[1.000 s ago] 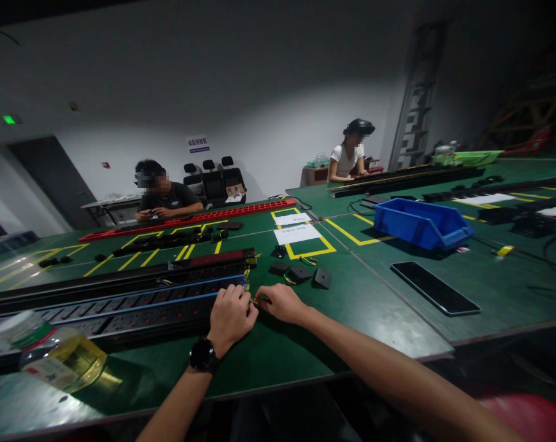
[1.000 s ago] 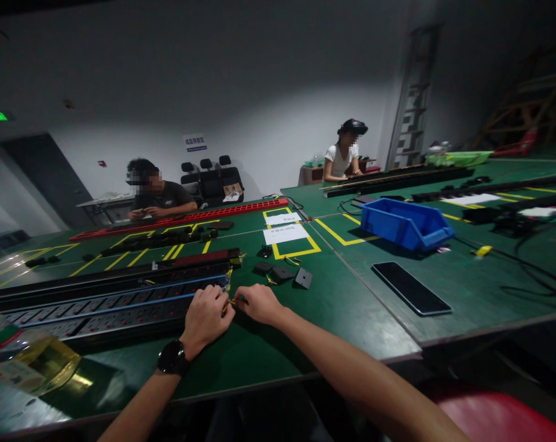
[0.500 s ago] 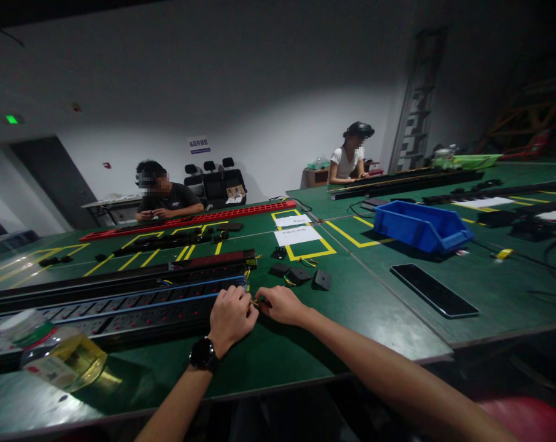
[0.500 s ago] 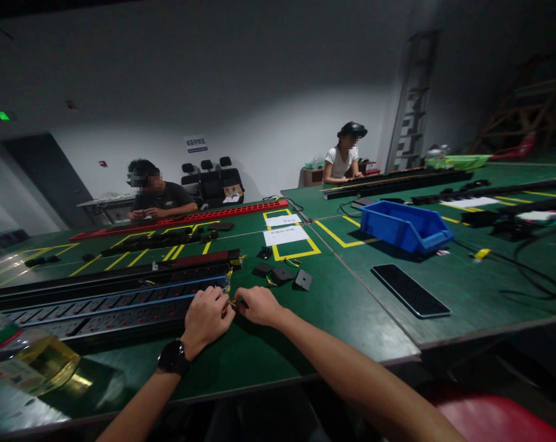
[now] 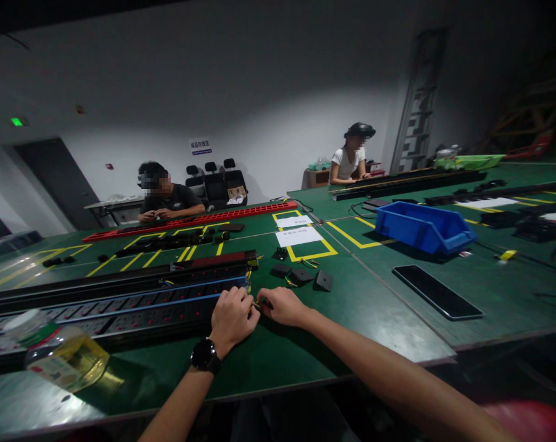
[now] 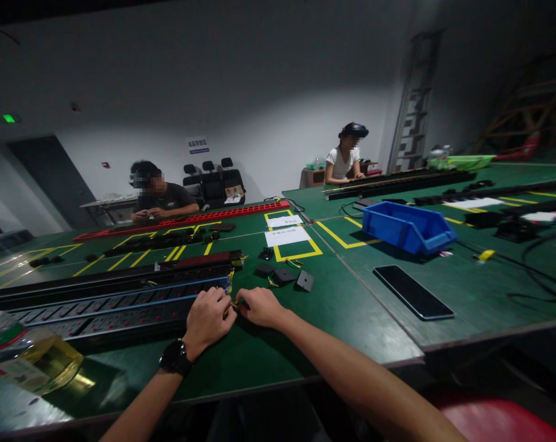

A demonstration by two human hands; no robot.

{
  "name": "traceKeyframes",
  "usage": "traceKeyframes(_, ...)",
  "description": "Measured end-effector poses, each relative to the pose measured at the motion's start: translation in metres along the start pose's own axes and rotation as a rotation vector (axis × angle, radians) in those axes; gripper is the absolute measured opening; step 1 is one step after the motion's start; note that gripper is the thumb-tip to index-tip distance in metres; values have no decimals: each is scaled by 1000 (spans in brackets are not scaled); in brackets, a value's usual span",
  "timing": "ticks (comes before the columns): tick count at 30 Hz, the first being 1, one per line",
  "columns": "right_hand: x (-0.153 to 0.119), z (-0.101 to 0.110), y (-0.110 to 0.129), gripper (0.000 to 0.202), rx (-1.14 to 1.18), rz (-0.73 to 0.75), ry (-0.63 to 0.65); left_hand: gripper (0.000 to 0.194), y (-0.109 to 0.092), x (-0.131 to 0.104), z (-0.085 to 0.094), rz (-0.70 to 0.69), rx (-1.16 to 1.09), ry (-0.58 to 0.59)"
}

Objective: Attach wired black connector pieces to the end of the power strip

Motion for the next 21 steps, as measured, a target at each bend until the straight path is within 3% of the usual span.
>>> traceKeyframes(21, -1, 1, 0, 28, 5, 0, -6, 14, 0, -1, 1, -1, 0, 3)
Point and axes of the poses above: each hand's wrist, its own x-axis towards the middle knuckle, its own z-axis out of the back of the hand, y = z × x, the point moved 10 cm from there along x, towards the middle knuckle, and after that the axes turned 4 degrees about y, right-handed, at the moved point
